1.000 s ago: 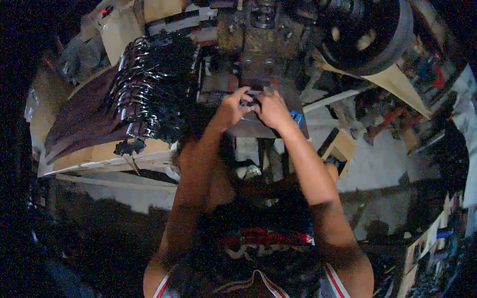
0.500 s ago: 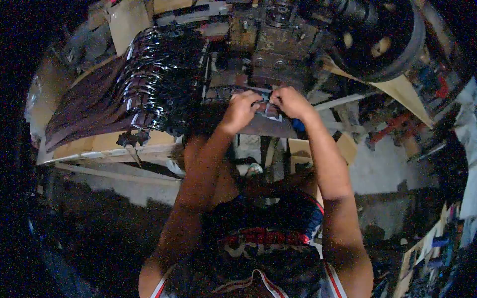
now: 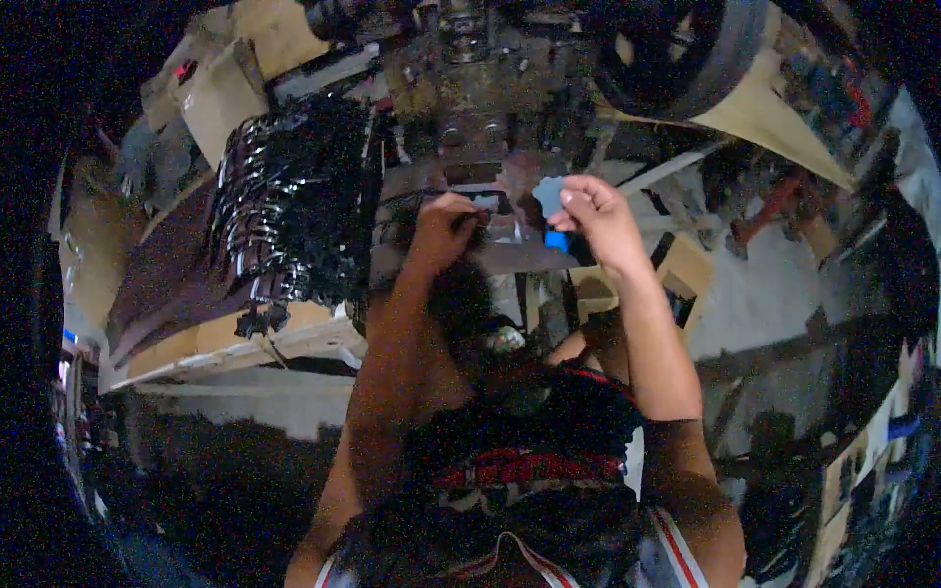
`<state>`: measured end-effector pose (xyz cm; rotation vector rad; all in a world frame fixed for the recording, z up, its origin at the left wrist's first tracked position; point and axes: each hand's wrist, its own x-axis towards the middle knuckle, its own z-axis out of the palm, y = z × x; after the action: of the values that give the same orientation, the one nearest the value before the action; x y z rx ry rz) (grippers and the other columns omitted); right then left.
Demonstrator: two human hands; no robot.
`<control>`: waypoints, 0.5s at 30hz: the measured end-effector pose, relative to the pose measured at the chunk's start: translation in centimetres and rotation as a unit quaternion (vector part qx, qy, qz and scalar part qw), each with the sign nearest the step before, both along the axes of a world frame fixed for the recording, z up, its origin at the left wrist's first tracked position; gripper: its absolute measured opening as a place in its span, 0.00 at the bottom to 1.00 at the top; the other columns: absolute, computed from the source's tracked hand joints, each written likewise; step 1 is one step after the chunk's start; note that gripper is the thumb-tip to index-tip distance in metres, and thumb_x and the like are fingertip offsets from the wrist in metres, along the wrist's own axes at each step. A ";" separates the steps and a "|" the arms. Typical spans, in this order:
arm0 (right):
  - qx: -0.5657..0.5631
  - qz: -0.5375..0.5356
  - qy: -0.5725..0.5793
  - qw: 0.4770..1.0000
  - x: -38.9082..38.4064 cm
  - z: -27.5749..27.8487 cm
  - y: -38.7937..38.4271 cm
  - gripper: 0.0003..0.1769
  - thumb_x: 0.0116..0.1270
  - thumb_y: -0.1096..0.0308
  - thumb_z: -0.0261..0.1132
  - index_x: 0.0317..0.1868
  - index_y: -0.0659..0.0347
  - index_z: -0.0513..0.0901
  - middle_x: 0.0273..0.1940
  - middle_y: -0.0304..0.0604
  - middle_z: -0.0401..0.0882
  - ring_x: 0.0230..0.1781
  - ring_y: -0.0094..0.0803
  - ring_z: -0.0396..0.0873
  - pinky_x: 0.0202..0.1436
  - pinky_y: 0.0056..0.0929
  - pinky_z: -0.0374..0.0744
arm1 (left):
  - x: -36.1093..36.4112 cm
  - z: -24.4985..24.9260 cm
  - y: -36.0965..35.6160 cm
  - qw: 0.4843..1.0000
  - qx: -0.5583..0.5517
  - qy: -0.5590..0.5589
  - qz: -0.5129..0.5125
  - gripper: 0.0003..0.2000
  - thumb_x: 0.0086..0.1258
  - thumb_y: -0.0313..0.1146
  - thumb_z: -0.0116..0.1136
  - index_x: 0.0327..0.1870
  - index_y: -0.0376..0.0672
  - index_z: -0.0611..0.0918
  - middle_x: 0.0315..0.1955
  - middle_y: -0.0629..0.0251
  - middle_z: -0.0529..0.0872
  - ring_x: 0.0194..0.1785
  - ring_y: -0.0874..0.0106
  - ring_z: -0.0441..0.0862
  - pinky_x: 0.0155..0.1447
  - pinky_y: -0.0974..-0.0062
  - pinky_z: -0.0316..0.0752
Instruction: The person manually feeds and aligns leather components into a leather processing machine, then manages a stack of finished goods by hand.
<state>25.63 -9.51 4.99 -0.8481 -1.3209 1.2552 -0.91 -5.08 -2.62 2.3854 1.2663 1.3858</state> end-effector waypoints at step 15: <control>-0.027 -0.059 0.026 0.998 -1.7 -0.8 -5.4 0.15 0.72 0.75 0.58 0.57 0.70 0.72 0.42 0.50 0.83 0.41 0.36 0.85 0.47 0.28 0.83 | -0.1 0.3 0.0 0.998 0.050 0.007 -0.027 0.14 0.56 0.24 0.62 0.45 0.48 0.85 0.37 0.56 0.84 0.44 0.56 0.83 0.50 0.62 0.77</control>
<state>23.95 -14.90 4.16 -0.9116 -1.1835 1.2170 -1.01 -5.08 -2.35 2.4781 1.1515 1.4531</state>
